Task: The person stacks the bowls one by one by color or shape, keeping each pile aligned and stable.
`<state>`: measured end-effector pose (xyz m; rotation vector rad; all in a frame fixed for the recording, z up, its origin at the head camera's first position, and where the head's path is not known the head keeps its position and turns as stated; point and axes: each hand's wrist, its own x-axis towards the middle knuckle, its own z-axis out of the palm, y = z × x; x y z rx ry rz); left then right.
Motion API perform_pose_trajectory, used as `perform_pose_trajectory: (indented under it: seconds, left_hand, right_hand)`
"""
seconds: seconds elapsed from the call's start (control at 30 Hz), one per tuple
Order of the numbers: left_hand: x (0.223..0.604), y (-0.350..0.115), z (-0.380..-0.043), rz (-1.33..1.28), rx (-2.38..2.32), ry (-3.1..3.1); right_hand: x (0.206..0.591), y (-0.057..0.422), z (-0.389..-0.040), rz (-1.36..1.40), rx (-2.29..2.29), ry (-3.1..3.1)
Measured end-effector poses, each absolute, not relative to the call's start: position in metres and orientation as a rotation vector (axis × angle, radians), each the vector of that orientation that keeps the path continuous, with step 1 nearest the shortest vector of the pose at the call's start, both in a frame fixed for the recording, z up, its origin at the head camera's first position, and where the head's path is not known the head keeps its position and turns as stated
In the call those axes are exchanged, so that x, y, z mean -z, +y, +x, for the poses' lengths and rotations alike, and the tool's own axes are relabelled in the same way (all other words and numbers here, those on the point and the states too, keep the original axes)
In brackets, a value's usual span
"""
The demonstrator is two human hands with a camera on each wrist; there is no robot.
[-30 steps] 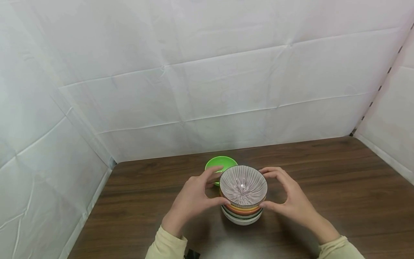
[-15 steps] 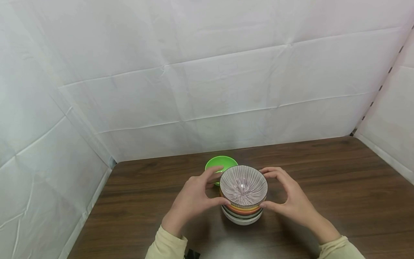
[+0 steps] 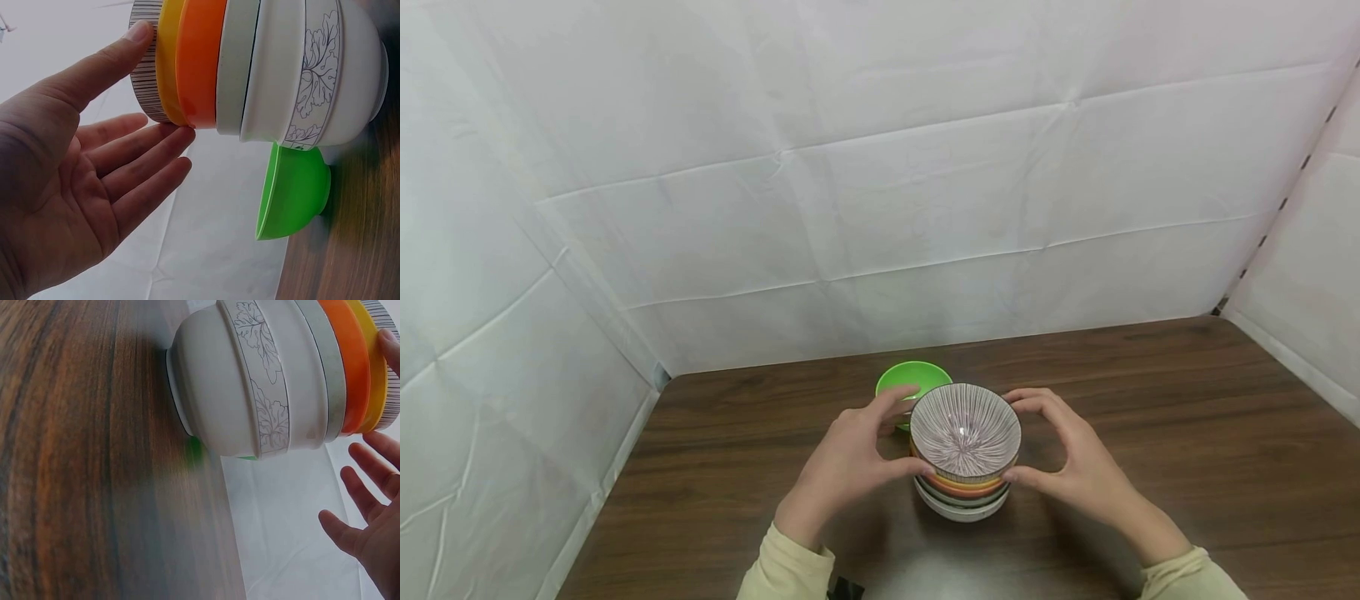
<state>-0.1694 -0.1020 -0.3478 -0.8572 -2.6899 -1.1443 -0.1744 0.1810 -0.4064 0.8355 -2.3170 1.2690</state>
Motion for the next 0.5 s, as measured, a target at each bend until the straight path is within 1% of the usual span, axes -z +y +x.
perform_pose_trajectory:
  seconds: [0.5]
  left_hand:
    - [0.3483,-0.1061,-0.1706,-0.887,1.248,-2.688]
  right_hand:
    - [0.409,0.1816,-0.1752,0.876,-1.263,-2.284]
